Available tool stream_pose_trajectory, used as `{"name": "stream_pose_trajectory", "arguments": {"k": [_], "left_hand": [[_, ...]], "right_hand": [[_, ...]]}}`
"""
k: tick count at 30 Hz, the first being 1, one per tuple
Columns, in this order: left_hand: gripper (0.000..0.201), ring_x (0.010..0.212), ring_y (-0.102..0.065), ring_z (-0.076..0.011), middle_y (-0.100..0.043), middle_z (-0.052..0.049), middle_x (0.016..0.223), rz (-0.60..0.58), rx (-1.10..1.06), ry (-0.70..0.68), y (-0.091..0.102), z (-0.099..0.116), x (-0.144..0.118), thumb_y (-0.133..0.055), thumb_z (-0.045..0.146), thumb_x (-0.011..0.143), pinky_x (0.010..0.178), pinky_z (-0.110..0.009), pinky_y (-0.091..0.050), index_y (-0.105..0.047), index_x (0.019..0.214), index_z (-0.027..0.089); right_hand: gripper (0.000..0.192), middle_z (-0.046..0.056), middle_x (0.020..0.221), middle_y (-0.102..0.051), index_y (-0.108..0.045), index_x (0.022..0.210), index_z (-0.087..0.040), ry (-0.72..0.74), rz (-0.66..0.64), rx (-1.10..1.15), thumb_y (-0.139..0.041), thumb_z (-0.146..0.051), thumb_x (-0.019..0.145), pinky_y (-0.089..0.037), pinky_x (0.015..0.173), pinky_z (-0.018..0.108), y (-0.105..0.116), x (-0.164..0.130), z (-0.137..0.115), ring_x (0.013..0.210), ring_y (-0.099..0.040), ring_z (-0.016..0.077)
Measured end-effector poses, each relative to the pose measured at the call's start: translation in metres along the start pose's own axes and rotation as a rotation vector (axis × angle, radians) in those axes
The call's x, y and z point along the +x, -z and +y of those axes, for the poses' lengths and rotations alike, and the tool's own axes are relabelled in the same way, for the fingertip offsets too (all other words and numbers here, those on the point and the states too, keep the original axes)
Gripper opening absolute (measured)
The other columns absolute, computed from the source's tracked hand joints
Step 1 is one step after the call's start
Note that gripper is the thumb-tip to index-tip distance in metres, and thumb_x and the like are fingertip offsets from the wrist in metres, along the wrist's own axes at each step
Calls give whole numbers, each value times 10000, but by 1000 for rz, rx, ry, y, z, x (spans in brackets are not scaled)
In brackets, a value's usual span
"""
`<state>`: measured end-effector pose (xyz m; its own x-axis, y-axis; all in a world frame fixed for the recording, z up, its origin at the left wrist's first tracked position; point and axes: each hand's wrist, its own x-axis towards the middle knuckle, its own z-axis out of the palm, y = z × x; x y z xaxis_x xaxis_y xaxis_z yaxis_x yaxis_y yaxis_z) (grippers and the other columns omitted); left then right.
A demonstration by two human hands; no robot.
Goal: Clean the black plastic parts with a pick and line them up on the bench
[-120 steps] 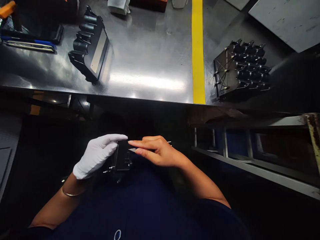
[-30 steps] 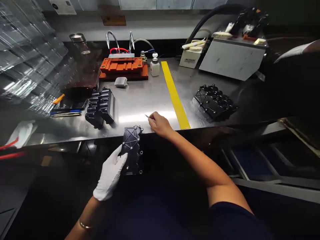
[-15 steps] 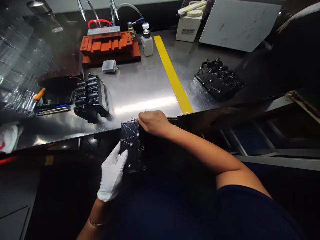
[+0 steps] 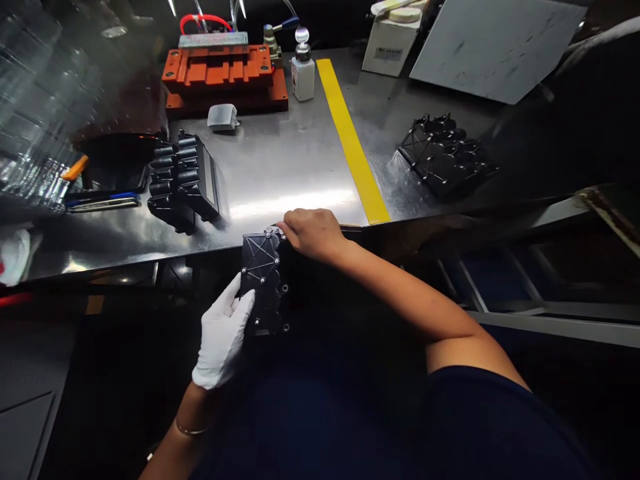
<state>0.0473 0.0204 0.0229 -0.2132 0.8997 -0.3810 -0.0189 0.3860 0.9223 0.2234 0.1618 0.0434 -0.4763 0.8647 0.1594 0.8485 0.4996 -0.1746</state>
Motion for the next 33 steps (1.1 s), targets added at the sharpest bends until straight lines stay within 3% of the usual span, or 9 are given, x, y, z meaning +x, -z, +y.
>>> {"name": "stream_pose_trajectory", "arguments": {"k": [6,12,25,33], "left_hand": [[605,573,-507,-72,-612,42,667,-4,-29,4,-1,0,-1,-669,419,810,570,-163,-468,-536,1366,221],[598,541,-478,-62,-578,55,624,17,10,-2,-1,2,0,-667,422,811,531,-146,-447,-542,1361,225],[642,520,-438,-61,-519,68,583,46,20,-25,1,-1,2,-676,426,805,512,-156,-431,-514,1383,198],[655,546,-488,-71,-580,52,620,55,-15,-26,-1,0,1,-692,420,787,544,-163,-466,-520,1379,198]], "right_hand": [[359,26,692,-679,-652,748,-163,109,29,122,-469,-407,939,-238,547,264,3,-24,3,596,-541,121],[404,23,628,-636,-623,686,-158,220,31,59,-450,-405,954,-189,521,270,6,-37,1,573,-518,113],[405,34,659,-656,-647,719,-155,227,40,88,-443,-409,960,-195,530,269,1,-34,-1,597,-542,119],[419,46,704,-700,-669,735,-158,145,54,120,-434,-420,962,-248,539,265,-4,-40,-3,614,-587,128]]}}
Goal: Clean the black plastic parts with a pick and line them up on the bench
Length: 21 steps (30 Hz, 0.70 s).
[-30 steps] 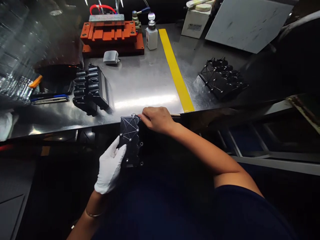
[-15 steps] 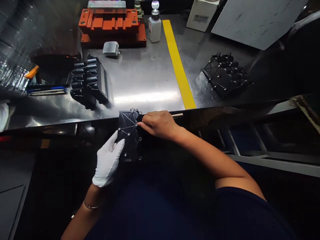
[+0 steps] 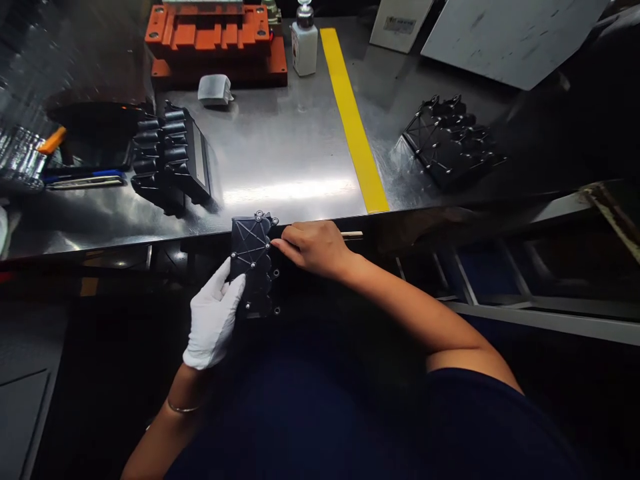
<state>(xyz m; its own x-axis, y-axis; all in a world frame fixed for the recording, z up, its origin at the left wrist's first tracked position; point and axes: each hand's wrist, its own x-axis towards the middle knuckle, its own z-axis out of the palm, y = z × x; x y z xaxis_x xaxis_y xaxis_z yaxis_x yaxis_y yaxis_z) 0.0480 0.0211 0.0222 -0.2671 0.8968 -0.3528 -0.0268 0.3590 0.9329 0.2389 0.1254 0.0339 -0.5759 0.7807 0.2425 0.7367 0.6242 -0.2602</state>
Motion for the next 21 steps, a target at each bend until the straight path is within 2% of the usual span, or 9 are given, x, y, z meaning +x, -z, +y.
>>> {"name": "stream_pose_trajectory", "arguments": {"k": [9,14,21], "left_hand": [[668,562,-518,-78,-628,30,662,6,-3,-10,0,-3,1,-696,426,784,573,-174,-490,-519,1380,181],[640,556,-508,-75,-608,42,633,6,26,-14,0,-2,1,-687,426,796,563,-167,-483,-530,1371,194],[663,538,-495,-81,-583,44,610,20,30,-11,-2,0,0,-688,427,794,534,-177,-467,-516,1382,174]], "right_hand": [[392,51,730,-723,-700,765,-160,-60,8,53,-471,-420,949,-309,562,255,-2,-1,0,627,-614,134],[397,54,735,-731,-707,765,-156,-92,30,72,-475,-424,945,-324,562,253,-4,-1,1,628,-629,140],[361,35,735,-730,-712,758,-174,-128,16,223,-510,-422,926,-355,574,236,-3,-6,0,634,-630,126]]}}
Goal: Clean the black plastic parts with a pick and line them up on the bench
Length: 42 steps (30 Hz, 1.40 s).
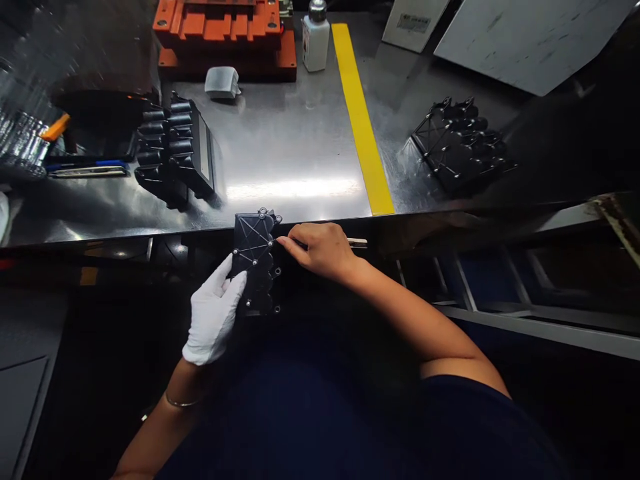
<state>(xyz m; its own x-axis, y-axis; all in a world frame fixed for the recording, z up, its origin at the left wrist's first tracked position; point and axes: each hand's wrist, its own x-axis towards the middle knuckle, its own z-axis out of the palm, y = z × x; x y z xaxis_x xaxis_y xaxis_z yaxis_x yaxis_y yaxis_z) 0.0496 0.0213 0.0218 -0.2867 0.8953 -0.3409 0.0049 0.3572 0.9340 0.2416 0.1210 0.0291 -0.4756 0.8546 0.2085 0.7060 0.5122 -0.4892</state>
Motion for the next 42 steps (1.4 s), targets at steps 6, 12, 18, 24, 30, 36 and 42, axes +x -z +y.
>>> {"name": "stream_pose_trajectory", "arguments": {"k": [6,12,18,24,30,36,42], "left_hand": [[649,564,-511,-93,-554,48,592,-8,-36,8,-3,-1,-1,-684,411,796,556,-187,-480,-521,1378,174],[612,579,-535,-89,-580,51,610,-6,-59,-6,-5,-4,-1,-679,391,801,600,-185,-496,-539,1363,192],[626,568,-542,-83,-653,32,673,-1,-61,-12,-7,-4,-1,-678,400,800,580,-179,-495,-530,1370,190],[628,584,-563,-97,-668,16,693,-52,-58,16,3,-1,-1,-690,401,789,579,-194,-501,-540,1362,192],[516,678,-643,-167,-728,-51,801,-502,83,91,49,14,-6,-760,293,725,607,-243,-539,-672,1222,189],[327,451,-510,-47,-611,50,539,-81,-436,161,75,-8,18,-770,171,665,451,-130,-447,-748,989,210],[120,931,-695,-291,-737,-49,764,-305,-729,423,44,-55,0,-742,134,619,856,-550,-551,-724,722,193]], "right_hand": [[359,28,679,-700,-701,730,-171,-77,34,22,-515,-407,927,-344,548,232,-2,-8,-7,569,-583,107],[356,30,679,-699,-685,707,-175,-139,87,19,-513,-392,932,-352,562,232,-7,-18,-16,598,-609,114],[378,42,698,-702,-676,704,-173,-173,123,-75,-488,-389,950,-342,566,241,-14,-23,-28,625,-625,123],[340,28,683,-679,-677,723,-175,-191,78,151,-529,-410,919,-381,586,243,0,-17,-23,612,-593,126],[369,21,713,-662,-705,836,-154,-357,-262,627,-721,-504,719,-425,559,245,21,-10,-4,638,-581,138],[407,-14,600,-594,-680,789,-132,-567,-386,1085,-790,-489,627,-384,485,218,-8,-31,-5,519,-507,90],[425,13,765,-647,-687,901,-167,-519,-171,1072,-797,-477,632,-464,574,251,-34,-37,-19,646,-573,127]]}}
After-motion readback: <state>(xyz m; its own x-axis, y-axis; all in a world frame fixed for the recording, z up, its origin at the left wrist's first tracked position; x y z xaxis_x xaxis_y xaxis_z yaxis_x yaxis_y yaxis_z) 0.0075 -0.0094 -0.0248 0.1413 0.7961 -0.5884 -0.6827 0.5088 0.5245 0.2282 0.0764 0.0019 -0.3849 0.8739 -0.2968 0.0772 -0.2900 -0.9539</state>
